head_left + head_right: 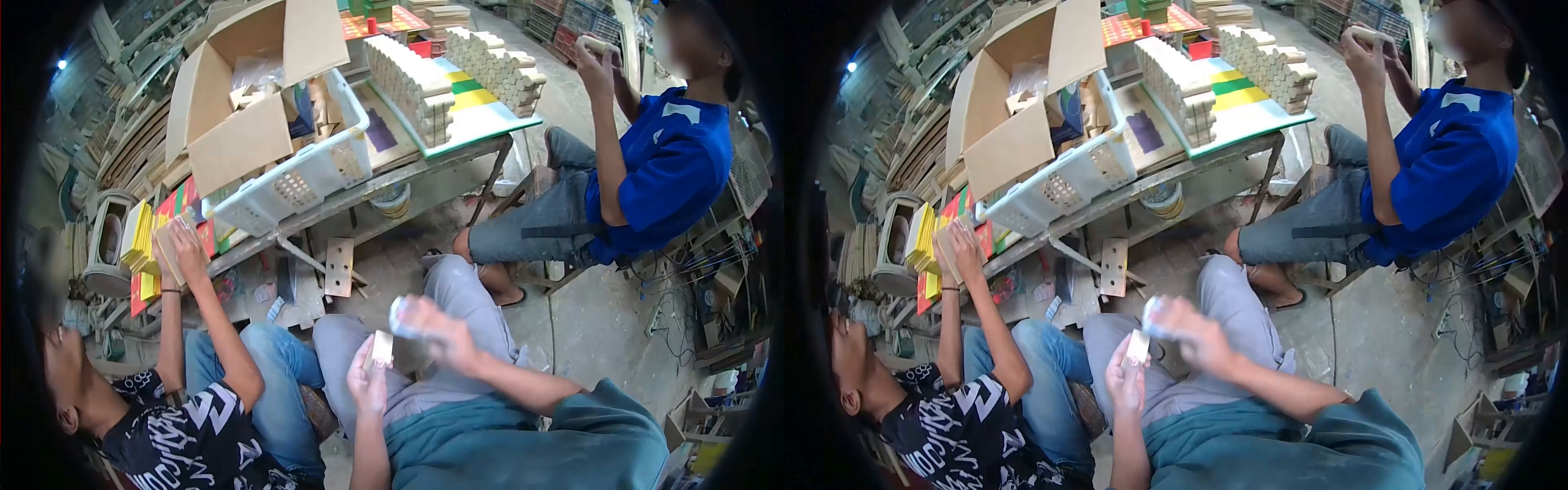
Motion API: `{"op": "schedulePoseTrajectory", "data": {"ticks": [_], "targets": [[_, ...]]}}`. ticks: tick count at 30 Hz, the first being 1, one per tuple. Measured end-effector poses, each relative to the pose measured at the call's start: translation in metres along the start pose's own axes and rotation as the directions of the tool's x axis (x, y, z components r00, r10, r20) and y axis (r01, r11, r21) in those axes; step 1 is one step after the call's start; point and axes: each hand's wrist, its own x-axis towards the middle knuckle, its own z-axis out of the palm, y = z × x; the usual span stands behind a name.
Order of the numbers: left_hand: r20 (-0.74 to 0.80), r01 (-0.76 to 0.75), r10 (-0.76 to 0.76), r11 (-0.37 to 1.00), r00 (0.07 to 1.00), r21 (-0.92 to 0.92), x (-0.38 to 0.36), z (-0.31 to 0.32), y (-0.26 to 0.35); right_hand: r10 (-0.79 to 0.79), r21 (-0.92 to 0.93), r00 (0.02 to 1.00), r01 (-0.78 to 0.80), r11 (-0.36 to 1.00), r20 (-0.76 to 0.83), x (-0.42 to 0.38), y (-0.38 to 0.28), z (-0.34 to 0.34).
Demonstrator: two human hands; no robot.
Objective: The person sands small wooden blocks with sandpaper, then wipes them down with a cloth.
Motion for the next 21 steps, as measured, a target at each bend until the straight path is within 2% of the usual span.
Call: {"op": "schedulePoseTrajectory", "data": {"ticks": [2,3,5,6,8,9,10,11,12,16,18,20,21], "targets": [[-0.038,0.027,-0.027,1.000,0.999,-0.003,-0.014,0.002,0.000,-0.094,0.147,0.970,0.062,0.987,0.223,-0.007,-0.032,0.002],[-0.031,0.026,-0.026,1.000,0.999,0.002,-0.021,-0.004,0.000,-0.094,0.145,0.972,0.064,0.987,0.215,-0.011,-0.028,0.005],[0.099,0.070,-0.058,0.989,0.993,-0.132,-0.033,-0.016,0.001,0.185,-0.047,0.960,-0.179,0.983,0.209,-0.021,0.001,0.013],[0.113,0.069,-0.054,0.988,0.992,-0.134,-0.035,-0.012,0.004,0.315,-0.106,0.939,-0.302,0.947,0.141,-0.029,0.025,0.017],[-0.083,0.097,-0.099,0.995,0.992,-0.033,-0.043,-0.004,0.016,0.235,-0.069,0.972,-0.233,0.970,0.021,-0.024,0.029,0.001],[-0.071,0.108,-0.111,0.993,0.991,-0.049,-0.044,-0.010,0.013,0.234,-0.071,0.972,-0.233,0.970,0.017,-0.019,0.024,-0.002],[-0.070,0.115,-0.118,0.992,0.990,-0.047,-0.043,-0.007,0.011,0.239,0.051,0.971,-0.239,0.970,0.008,-0.016,0.013,-0.004],[-0.122,0.139,-0.145,0.989,0.982,-0.057,-0.041,-0.003,0.010,0.245,0.172,0.970,-0.241,0.955,-0.002,-0.013,0.001,-0.006],[-0.168,0.157,-0.167,0.985,0.972,-0.070,-0.036,0.000,0.007,0.246,0.169,0.969,-0.241,0.956,-0.008,-0.011,-0.010,-0.008],[-0.098,0.155,-0.160,0.986,0.982,-0.058,-0.028,0.021,-0.010,0.061,0.259,0.995,-0.080,0.963,0.083,-0.020,-0.035,-0.006],[-0.054,0.140,-0.144,0.988,0.988,-0.071,-0.029,0.037,-0.011,0.060,0.240,0.988,-0.093,0.966,0.143,-0.026,-0.034,-0.008],[0.022,0.173,-0.172,0.984,0.985,-0.050,-0.030,0.033,-0.019,0.289,0.059,0.955,-0.293,0.954,0.071,-0.038,-0.007,-0.004],[0.042,0.178,-0.177,0.983,0.983,-0.040,-0.030,0.037,-0.018,0.341,-0.104,0.936,-0.332,0.938,0.086,-0.029,0.004,-0.013]]}}
